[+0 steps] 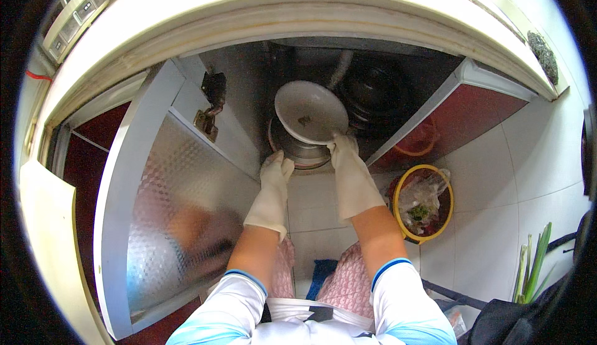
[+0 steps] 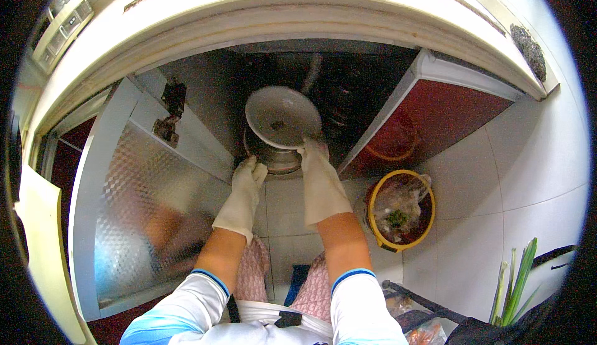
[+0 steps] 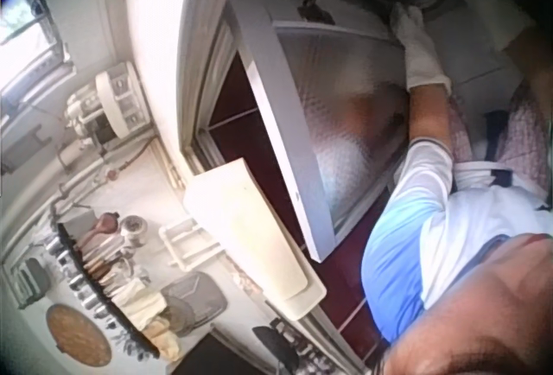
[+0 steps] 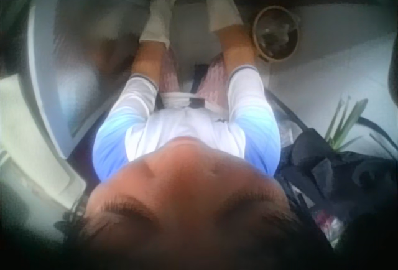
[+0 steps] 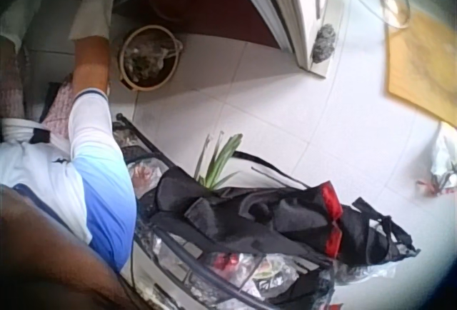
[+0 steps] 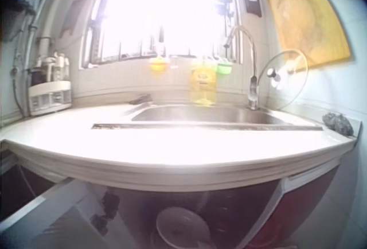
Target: The person washes a bowl of green vegetables under running water in a kitchen sink. They repeatedly rinse and agitate the vegetables, then drain the water and place the bowl aside.
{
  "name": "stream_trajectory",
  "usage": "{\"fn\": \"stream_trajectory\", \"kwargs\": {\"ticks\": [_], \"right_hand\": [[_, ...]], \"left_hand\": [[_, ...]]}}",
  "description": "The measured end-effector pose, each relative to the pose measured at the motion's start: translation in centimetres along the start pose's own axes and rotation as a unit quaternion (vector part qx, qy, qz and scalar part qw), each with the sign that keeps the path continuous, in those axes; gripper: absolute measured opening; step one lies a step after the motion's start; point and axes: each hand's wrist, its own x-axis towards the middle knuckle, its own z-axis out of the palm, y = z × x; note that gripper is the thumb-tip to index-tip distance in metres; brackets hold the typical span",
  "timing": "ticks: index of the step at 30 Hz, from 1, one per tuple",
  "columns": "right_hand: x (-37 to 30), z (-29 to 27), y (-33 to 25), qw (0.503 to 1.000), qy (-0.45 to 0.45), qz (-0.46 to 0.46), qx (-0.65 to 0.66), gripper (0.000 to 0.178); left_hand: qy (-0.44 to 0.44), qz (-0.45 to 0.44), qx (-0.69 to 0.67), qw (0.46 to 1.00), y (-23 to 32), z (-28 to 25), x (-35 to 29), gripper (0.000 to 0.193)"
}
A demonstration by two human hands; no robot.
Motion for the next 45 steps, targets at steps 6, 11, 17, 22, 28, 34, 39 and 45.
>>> {"fn": "stream_trajectory", "kwargs": {"ticks": [6,11,17,22,28,34,39,45], "right_hand": [[4.1,-2.6,0.5,0.982,-0.025,-0.047,-0.184,0.02],[1.9,-5.7,-0.3,0.969,0.008,-0.2,-0.146,0.048],[-18.3,-10.8,-1.4,0.995,0.045,-0.082,-0.021,0.059],[-27.7,-21.0,1.3,0.996,0.083,-0.035,-0.012,0.059],[-44.6,-21.6,-8.5,0.979,0.199,-0.044,0.012,0.048],[-54.0,-23.5,-18.2,0.978,0.2,-0.051,-0.027,0.047],[-56.6,-21.0,-25.2,0.993,0.082,-0.076,-0.03,0.051],[-53.1,-12.6,-30.5,0.981,-0.128,-0.067,0.132,0.045]], "left_hand": [[0.048,0.078,0.173,0.981,-0.6,3.9,-2.0,0.022],[0.018,0.074,0.114,0.991,-1.7,3.2,-8.3,0.036],[0.048,0.109,0.224,0.967,5.0,7.7,-23.4,0.037],[-0.04,0.13,0.422,0.896,9.8,14.4,-36.5,0.043],[-0.249,0.133,0.428,0.858,27.1,18.2,-53.7,0.036],[-0.038,0.094,0.648,0.755,34.3,8.3,-51.3,0.069],[-0.103,-0.028,0.759,0.643,31.5,13.2,-53.8,0.093],[-0.26,-0.098,0.268,0.922,35.2,24.7,-52.0,0.112]]}}
